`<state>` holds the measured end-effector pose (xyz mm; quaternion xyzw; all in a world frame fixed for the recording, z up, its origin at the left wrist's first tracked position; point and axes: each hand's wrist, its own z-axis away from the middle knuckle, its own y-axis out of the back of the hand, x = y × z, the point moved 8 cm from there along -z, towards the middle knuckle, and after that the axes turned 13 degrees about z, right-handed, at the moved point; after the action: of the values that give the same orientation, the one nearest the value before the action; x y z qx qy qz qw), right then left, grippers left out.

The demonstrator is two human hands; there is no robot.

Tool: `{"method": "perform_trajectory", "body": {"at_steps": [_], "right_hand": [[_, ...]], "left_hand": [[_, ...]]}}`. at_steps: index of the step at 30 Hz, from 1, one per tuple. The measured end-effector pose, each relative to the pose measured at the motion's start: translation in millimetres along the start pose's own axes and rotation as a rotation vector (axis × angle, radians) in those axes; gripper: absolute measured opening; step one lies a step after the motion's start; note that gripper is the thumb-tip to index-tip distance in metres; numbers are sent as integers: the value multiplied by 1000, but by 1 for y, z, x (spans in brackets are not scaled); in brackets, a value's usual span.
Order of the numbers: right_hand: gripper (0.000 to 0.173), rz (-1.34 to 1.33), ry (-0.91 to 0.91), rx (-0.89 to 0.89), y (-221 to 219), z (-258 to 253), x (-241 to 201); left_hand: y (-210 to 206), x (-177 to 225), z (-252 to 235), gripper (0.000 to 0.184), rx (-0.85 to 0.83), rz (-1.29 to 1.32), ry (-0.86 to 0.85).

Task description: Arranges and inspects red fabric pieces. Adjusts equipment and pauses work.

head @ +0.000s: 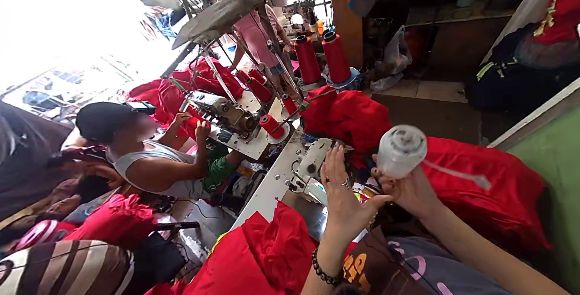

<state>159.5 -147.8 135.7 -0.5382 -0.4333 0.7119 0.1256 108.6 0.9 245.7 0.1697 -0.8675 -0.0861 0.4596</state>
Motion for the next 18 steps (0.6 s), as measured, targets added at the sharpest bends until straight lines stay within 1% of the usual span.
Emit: {"method": "perform_trajectory", "body": {"at_steps": [1,2,3,5,6,9,11,15,18], "right_hand": [[77,-4,37,49,12,-8,-13],[78,-14,65,107,25,-17,-25],[76,-35,89,167,38,-25,-36],[66,-86,127,283,62,-44,-55],[60,-103,136,350,73,-53,-61],[50,-105,114,553,93,-77,-72],[48,-105,95,640,97,-91,-73],[48,-113,90,683,99,-118,-68],[49,-14,95,664,96,-137,-63]], "left_hand": [[8,-2,3,108,44,20,-6],[19,-6,9,98,103,52,-1],[33,-11,17,83,181,82,17],[66,-23,39,56,380,97,54],[85,-29,52,48,465,85,76],[140,-46,104,40,718,14,178],[171,-52,146,38,889,-134,272],[211,-59,237,40,1125,-480,551],[221,-62,292,46,1240,-693,734]]}}
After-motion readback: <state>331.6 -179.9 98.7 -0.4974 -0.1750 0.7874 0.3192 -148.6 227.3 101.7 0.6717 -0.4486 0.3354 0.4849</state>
